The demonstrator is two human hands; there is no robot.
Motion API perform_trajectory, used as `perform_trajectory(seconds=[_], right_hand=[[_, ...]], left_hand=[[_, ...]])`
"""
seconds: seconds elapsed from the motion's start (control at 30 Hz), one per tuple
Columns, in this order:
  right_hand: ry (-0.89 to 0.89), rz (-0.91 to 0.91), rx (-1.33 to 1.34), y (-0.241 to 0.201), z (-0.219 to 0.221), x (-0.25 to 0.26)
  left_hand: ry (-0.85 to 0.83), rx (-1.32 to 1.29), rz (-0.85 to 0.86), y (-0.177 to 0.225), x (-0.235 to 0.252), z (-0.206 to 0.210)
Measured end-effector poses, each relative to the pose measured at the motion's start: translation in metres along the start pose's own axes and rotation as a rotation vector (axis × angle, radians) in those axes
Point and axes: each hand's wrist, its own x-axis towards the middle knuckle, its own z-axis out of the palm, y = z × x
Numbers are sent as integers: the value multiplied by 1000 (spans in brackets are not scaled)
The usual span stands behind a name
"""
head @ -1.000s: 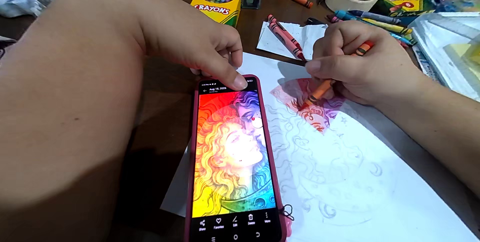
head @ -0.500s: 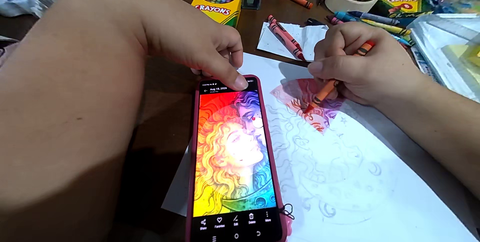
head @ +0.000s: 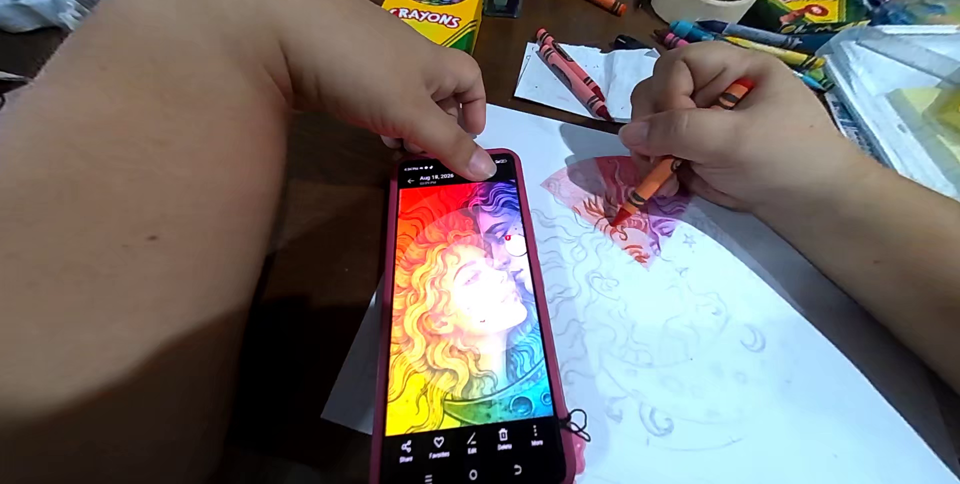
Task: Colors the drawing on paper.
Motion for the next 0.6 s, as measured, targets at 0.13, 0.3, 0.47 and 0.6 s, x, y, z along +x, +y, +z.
perform_trajectory(seconds=[0.13,0.3,0.47,0.6], right_hand=[[18,-4,14,1,0,0],[30,-14,19,2,0,0],[26,-3,11,1,-2,-1],[40,9,18,1,-1,-2]], left_hand=[[-8,-19,2,0,1,0],[-11,-25,0,1,0,0],[-12,-15,7,1,0,0],[-12,-45,-4,0,0,0]])
